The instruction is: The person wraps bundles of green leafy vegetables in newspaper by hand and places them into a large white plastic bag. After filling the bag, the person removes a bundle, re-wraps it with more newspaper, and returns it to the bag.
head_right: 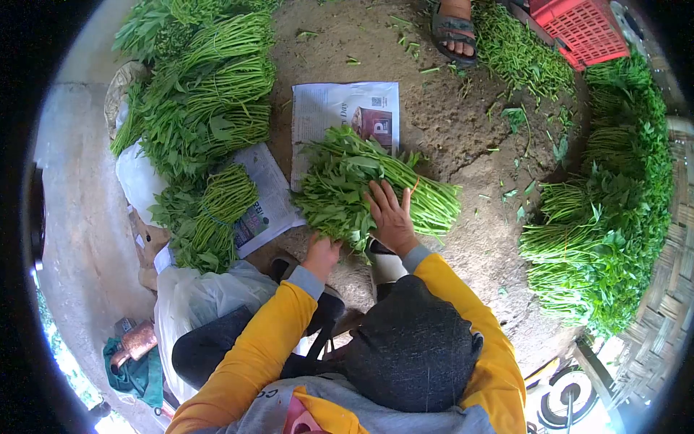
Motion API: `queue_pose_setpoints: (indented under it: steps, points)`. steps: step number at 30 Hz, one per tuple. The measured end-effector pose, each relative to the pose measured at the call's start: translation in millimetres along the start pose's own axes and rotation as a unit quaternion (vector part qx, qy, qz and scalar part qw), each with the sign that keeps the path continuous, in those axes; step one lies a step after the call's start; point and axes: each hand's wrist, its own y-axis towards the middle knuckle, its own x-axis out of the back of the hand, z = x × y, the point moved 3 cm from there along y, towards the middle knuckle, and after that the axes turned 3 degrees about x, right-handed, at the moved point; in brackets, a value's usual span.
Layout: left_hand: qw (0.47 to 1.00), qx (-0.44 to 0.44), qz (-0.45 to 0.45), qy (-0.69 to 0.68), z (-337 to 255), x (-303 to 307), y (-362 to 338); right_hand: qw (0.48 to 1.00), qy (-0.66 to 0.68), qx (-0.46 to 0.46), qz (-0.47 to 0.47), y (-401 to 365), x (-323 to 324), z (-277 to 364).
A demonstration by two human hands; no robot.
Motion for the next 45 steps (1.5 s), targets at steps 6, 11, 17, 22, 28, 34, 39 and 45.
queue_pose_setpoints:
  steps: [6, 11, 17, 22, 28, 34, 39, 45]
  points:
    - [0.999, -0.007, 0.000, 0.034, -0.8, 14.4, 15.1, 1.000, -0.007, -0.005, -0.022, 9.0, -2.5, -4.7]
    - [0.999, 0.023, -0.025, 0.008, -13.4, -4.8, 0.0, 1.000, 0.001, -0.005, -0.014, 8.2, 2.8, -2.0]
    - [0.999, 0.035, 0.031, 0.008, -15.3, -6.1, 4.0, 0.999, -0.031, -0.006, -0.027, 11.2, -5.9, -4.0]
    - [0.895, -0.159, 0.119, 0.399, 1.4, 64.3, 29.5, 0.998, -0.017, -0.007, -0.055, 17.5, -3.5, -7.8]
    - [0.548, -0.440, 0.186, 0.687, -7.1, -0.1, -108.8, 0.999, 0.013, -0.017, -0.029, 27.2, 8.4, -13.6]
    - [0.226, -0.486, 0.192, 0.822, 9.3, -69.5, -88.1, 0.999, -0.023, 0.014, -0.025, 36.2, 10.9, -28.0]
    - [0.036, -0.557, 0.095, 0.825, -13.7, -92.2, -29.8, 1.000, 0.000, 0.011, -0.019, 46.1, 19.9, -36.5]
    - [0.034, -0.590, 0.055, 0.805, -27.0, -118.5, -5.4, 0.998, 0.032, 0.025, 0.051, 62.8, 37.6, -46.5]
